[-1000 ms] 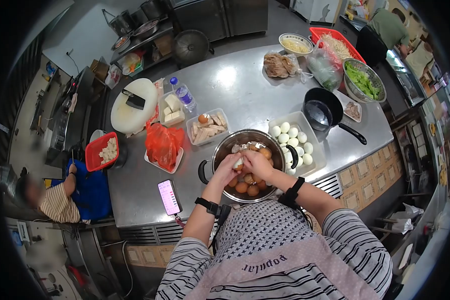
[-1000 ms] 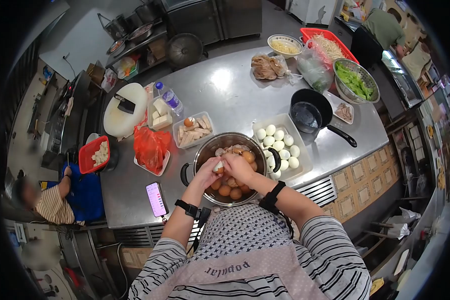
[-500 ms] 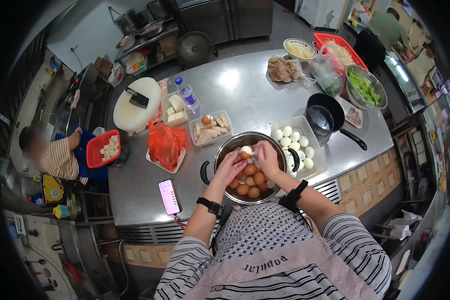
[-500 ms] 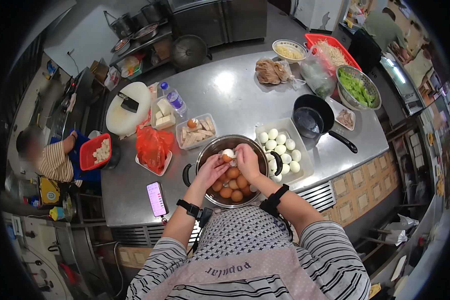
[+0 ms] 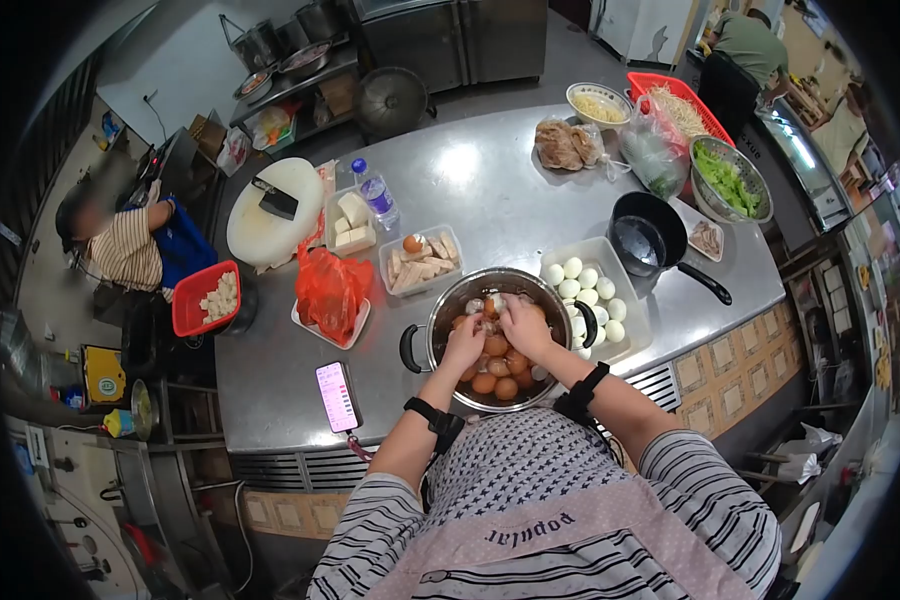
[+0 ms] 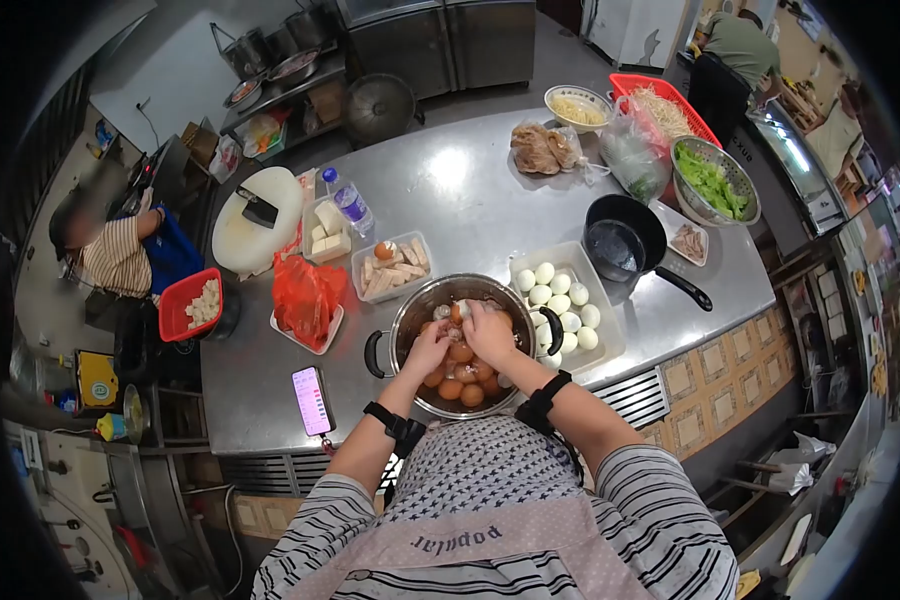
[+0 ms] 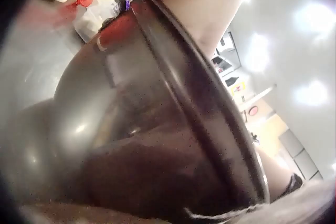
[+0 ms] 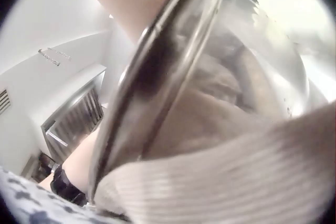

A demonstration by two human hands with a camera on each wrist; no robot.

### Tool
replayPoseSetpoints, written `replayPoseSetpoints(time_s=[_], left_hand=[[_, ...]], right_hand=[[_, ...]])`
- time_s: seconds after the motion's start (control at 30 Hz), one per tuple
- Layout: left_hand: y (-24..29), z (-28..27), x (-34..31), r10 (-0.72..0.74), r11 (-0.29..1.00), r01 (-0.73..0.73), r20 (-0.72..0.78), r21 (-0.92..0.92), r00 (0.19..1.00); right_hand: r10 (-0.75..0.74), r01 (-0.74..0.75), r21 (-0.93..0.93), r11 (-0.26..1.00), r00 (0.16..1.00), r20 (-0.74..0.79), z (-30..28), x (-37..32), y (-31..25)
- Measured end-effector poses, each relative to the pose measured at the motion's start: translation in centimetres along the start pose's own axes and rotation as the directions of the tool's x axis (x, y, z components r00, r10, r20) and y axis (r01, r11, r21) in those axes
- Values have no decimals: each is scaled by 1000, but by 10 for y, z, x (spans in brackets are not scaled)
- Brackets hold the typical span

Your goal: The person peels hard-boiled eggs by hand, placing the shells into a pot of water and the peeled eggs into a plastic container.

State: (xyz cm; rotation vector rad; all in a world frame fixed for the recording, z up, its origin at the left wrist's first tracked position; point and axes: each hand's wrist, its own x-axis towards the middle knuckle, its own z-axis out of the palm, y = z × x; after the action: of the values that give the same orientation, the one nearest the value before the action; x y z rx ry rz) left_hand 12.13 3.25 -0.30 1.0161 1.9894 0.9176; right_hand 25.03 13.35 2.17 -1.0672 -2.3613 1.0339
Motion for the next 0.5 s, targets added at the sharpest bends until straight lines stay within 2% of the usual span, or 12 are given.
replayPoseSetpoints(time_s=[0.1,0.2,0.3,0.4,0.5], left_hand=[[-11,2,6,155,986,-154,-11,59,988],[-29,12,18,76,968,-60,57,-243,995],[8,-3,2,-82,911,126,126,-393,989],[19,-14,2,-190,821,318,299,-473,935],[15,-13,-2,-170,743,315,289,-590,942]], right_hand=[[-192,166,-256,952,978,-78,-5,3,-7],[-222,260,-276,925,962,161,-6,13,-8],[-205,264,-304,915,956,211,-8,13,-14],[-203,204,24,979,943,262,-2,14,-3],[-276,256,102,961,887,369,-6,12,-3]])
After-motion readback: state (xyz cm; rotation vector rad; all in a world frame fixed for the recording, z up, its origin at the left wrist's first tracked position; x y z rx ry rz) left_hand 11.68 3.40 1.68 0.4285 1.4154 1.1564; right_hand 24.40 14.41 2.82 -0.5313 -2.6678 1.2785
